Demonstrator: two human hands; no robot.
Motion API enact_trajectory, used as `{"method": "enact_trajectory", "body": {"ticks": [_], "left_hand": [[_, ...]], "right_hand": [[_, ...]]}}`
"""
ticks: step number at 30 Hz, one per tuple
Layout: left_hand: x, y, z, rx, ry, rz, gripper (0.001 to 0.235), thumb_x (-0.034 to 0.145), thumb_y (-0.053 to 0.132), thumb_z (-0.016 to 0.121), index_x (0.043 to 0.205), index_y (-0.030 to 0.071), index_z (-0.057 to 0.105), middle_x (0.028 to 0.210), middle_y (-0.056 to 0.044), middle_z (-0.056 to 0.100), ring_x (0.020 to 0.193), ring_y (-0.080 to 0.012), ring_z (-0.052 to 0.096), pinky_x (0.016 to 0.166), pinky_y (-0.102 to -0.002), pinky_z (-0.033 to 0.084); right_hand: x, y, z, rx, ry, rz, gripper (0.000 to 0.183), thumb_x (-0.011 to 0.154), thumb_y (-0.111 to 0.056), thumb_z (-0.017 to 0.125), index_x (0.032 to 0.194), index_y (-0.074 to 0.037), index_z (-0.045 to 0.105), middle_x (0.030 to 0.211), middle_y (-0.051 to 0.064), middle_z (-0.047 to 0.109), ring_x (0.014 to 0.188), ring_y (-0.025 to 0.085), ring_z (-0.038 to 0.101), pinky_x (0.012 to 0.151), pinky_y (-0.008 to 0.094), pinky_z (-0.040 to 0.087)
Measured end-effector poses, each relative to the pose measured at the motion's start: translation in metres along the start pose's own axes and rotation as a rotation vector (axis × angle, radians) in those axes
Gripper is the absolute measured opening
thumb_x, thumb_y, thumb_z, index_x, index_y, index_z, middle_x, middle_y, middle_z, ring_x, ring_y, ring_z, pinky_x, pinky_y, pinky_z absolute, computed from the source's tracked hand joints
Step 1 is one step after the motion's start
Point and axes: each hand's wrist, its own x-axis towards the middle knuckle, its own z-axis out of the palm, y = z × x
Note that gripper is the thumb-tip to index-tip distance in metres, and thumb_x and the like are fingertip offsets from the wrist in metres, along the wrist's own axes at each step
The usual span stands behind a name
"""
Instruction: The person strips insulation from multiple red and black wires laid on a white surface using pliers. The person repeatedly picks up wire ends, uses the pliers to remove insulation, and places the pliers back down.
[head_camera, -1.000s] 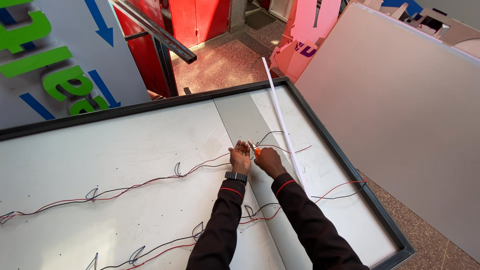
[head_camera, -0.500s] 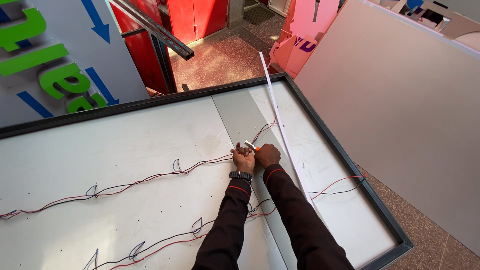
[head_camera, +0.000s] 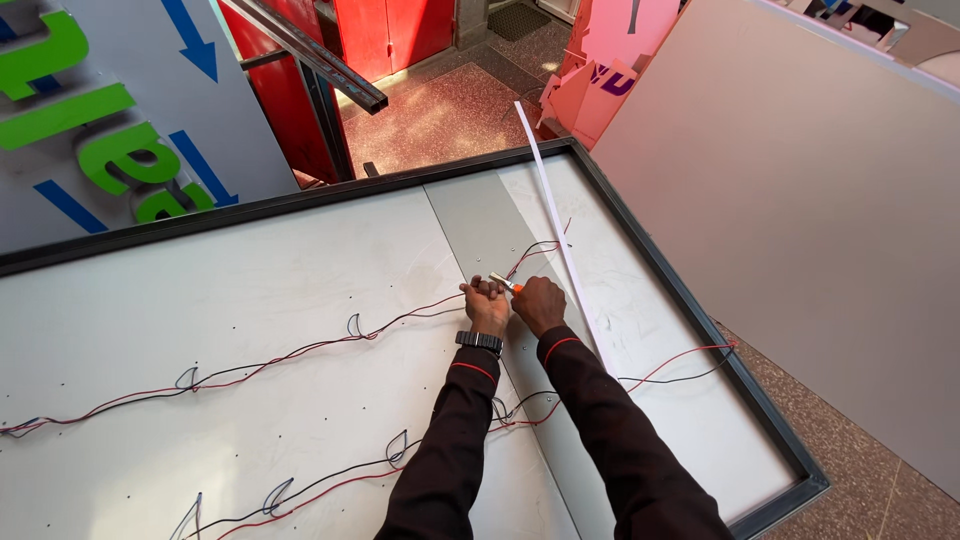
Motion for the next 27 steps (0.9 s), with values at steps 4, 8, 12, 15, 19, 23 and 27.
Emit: {"method": "enact_trajectory", "body": {"ticks": [4,8,12,15,19,23,27], "left_hand": [[-0.006,-0.001,-0.002,0.01,0.023,0.041,0.069,0.123,0.058,0.017,0.108,0.015,0.07,0.062,0.008,0.016,0.051,-0.0142,0.033,0.073,-0.037,0.051],[-0.019,-0.001,-0.015,0.038,0.03,0.012,0.068,0.123,0.058,0.019,0.112,0.016,0.071,0.062,0.007,0.018,0.051,-0.0153,0.033,0.071,-0.038,0.055],[-0.018,0.006,-0.003,0.105,-0.004,-0.045,0.066,0.123,0.057,0.02,0.122,0.015,0.07,0.066,0.007,0.026,0.059,-0.0157,0.046,0.076,-0.037,0.057],[-0.02,0.023,-0.001,0.203,-0.111,-0.078,0.036,0.127,0.037,0.04,0.128,0.01,0.065,0.086,0.002,0.053,0.095,-0.0204,0.068,0.1,-0.034,0.058],[-0.015,0.052,-0.016,0.932,-0.156,0.097,0.064,0.102,0.014,0.074,0.16,0.001,0.05,0.127,-0.012,0.072,0.122,-0.0218,0.068,0.116,-0.039,0.047],[-0.001,0.059,-0.022,1.807,-0.399,0.27,0.057,0.092,0.037,0.086,0.146,0.027,0.069,0.131,0.002,0.075,0.133,-0.0234,0.066,0.115,-0.049,0.051],[-0.002,0.057,-0.028,2.056,-0.578,0.405,0.019,0.098,0.021,0.084,0.115,0.03,0.086,0.099,0.001,0.077,0.112,-0.0271,0.075,0.103,-0.047,0.059]], "right_hand": [[0.004,-0.007,0.003,-0.037,-0.051,0.063,0.049,0.088,-0.042,0.078,0.106,0.004,0.085,0.093,0.025,0.082,0.097,0.048,0.084,0.087,0.062,0.068],[0.0,-0.004,0.006,-0.033,-0.126,0.172,0.059,0.086,-0.048,0.079,0.113,0.004,0.085,0.102,0.025,0.084,0.105,0.048,0.084,0.091,0.064,0.066],[0.001,-0.004,0.001,0.053,-0.111,0.211,0.054,0.085,-0.042,0.077,0.113,0.003,0.086,0.102,0.024,0.084,0.105,0.047,0.084,0.094,0.063,0.066],[0.011,0.011,-0.008,0.013,-0.252,0.105,0.073,0.076,-0.053,0.095,0.121,0.004,0.085,0.119,0.027,0.084,0.122,0.05,0.08,0.104,0.063,0.063],[0.021,0.033,-0.014,-0.013,-0.252,0.14,0.063,0.08,-0.042,0.1,0.12,0.004,0.085,0.117,0.026,0.084,0.12,0.046,0.081,0.104,0.058,0.064],[0.027,0.059,-0.02,0.101,-0.259,0.178,0.047,0.095,-0.04,0.088,0.098,0.007,0.08,0.091,0.023,0.081,0.092,0.039,0.08,0.086,0.052,0.063],[0.032,0.065,-0.002,0.046,0.02,0.2,0.036,0.092,-0.031,0.095,0.114,-0.005,0.084,0.113,0.015,0.068,0.106,0.046,0.08,0.084,0.06,0.069]]}}
